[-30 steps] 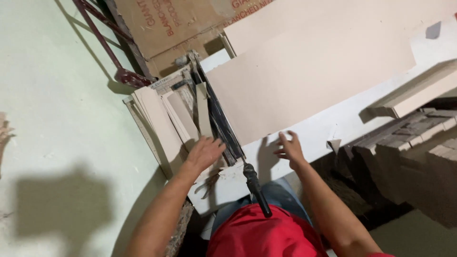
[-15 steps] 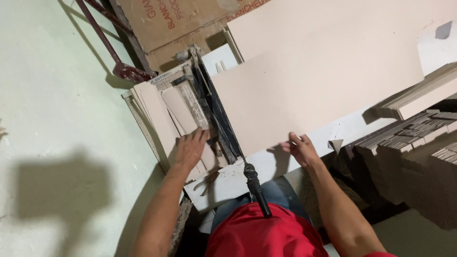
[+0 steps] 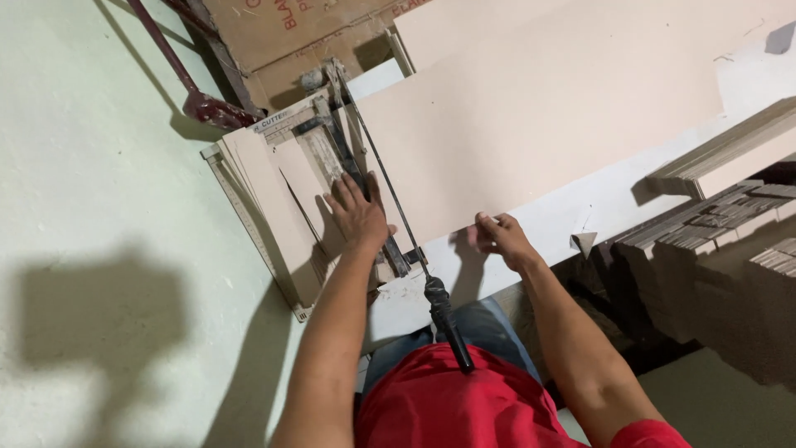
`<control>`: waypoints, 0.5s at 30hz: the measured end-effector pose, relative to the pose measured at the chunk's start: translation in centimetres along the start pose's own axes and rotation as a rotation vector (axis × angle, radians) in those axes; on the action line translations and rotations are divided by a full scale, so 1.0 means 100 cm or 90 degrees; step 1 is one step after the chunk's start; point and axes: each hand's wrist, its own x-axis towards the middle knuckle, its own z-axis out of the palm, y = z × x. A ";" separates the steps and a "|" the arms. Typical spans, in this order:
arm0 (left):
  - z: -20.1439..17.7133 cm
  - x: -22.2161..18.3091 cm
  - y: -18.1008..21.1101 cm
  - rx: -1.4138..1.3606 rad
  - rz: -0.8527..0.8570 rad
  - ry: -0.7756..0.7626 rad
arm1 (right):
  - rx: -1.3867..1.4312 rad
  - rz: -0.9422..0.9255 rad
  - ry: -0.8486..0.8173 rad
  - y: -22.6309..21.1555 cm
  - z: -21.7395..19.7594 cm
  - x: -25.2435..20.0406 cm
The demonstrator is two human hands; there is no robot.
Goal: Using a manual paper cutter to cut sheets of cardboard into smaller pieces by aligning them and pulling the blade handle.
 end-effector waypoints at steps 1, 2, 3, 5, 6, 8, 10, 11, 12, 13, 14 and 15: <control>0.015 0.013 0.000 0.015 -0.013 -0.006 | -0.179 0.023 -0.023 0.000 -0.002 0.002; 0.029 0.027 -0.001 0.031 -0.026 -0.009 | -0.358 0.045 -0.047 -0.001 -0.004 0.004; 0.041 0.034 -0.003 0.032 -0.025 -0.008 | -0.356 0.044 -0.046 -0.023 0.017 -0.030; 0.063 0.050 -0.007 -0.025 -0.004 0.054 | -0.670 -0.053 -0.156 -0.068 0.059 -0.098; 0.065 0.051 -0.008 -0.022 -0.001 0.056 | -0.667 -0.054 -0.154 -0.076 0.075 -0.137; 0.072 0.053 -0.008 0.000 0.003 0.123 | -0.859 -0.086 -0.222 -0.091 0.107 -0.214; 0.092 0.067 -0.022 -0.007 0.054 0.150 | -0.881 -0.124 -0.174 -0.023 0.104 -0.180; 0.104 0.072 -0.029 -0.016 0.103 0.177 | -0.903 -0.164 -0.128 0.013 0.103 -0.164; 0.092 0.064 -0.026 -0.016 0.105 0.177 | -0.903 -0.164 -0.126 0.049 0.096 -0.136; 0.081 0.056 -0.023 -0.011 0.090 0.162 | -0.913 -0.285 -0.037 0.085 0.089 -0.109; 0.071 0.047 -0.017 -0.009 0.072 0.147 | -0.919 -0.407 0.054 0.121 0.079 -0.080; 0.064 0.050 -0.011 -0.012 0.072 0.149 | -0.922 -0.409 0.054 0.131 0.073 -0.063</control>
